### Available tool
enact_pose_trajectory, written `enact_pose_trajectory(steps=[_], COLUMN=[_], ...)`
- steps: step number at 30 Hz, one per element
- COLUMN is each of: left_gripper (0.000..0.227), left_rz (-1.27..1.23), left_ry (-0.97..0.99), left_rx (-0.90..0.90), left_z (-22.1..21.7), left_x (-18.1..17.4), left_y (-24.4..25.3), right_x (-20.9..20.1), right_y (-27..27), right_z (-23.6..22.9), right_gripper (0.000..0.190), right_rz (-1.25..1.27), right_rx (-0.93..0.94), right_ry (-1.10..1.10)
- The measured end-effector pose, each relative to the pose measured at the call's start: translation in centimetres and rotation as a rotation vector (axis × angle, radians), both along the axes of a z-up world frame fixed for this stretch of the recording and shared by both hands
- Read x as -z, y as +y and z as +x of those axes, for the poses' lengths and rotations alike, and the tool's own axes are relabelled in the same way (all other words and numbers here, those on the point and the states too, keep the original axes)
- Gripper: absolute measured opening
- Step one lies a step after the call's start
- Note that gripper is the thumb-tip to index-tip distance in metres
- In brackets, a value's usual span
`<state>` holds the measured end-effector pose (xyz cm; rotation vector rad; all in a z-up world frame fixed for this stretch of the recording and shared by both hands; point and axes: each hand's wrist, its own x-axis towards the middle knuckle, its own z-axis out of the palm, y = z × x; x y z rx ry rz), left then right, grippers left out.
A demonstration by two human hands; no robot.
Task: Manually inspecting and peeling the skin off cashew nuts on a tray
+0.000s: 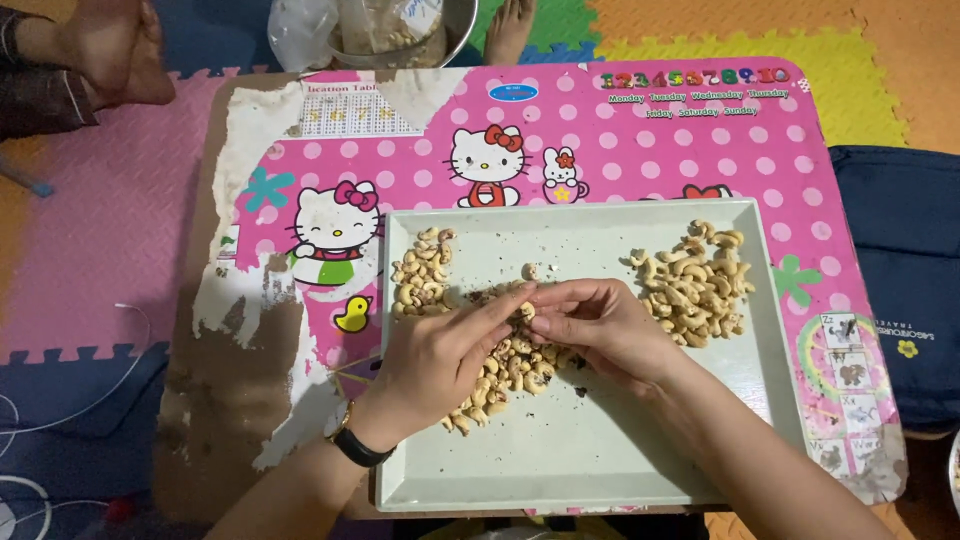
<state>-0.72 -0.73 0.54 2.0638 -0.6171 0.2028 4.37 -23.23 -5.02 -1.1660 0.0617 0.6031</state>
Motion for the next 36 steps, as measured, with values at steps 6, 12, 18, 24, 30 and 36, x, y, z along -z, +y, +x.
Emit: enact_pose_trajectory(steps=[6,12,18,24,30,36], left_gripper=[0.038,0.036,0.038,0.038,0.041,0.038], left_rz=[0.172,0.458,0.124,0.262,0.405,0.066], left_ry=[-0.153,-0.532,-0.194,-0.247,-0.474,-0.256], left_rx=[-0.054,-0.176,-0.096,-0.091,-0.154,-0.169], left_z=[0.6,1.2,0.6,0.6,0.7,0.6], left_x=[1.4,3.2,1.6,2.0,1.7,2.9], left_y=[0.3,0.4,0.1,0.3,0.1,-0.4], right_x=[-1.1,0.6,-0.8,-1.0,-0.8,-3.1], right_y=[0.3,0.0,0.4,0.5,0.7,1.3], right_z=[-0.3,-0.3,-0.3,-0.4,-0.8,-0.8], right_gripper=[0.028,0.027,0.028,0.031,0.029,0.034], right_rz=[-0.039,0.095,0.049,-0.005,0.005,-0.146], right_rx=[0.017,0.007,-0.006,-0.003,-0.007,-0.008], right_ry=[0.011,0.175,0.076,0.007,0.049,0.077])
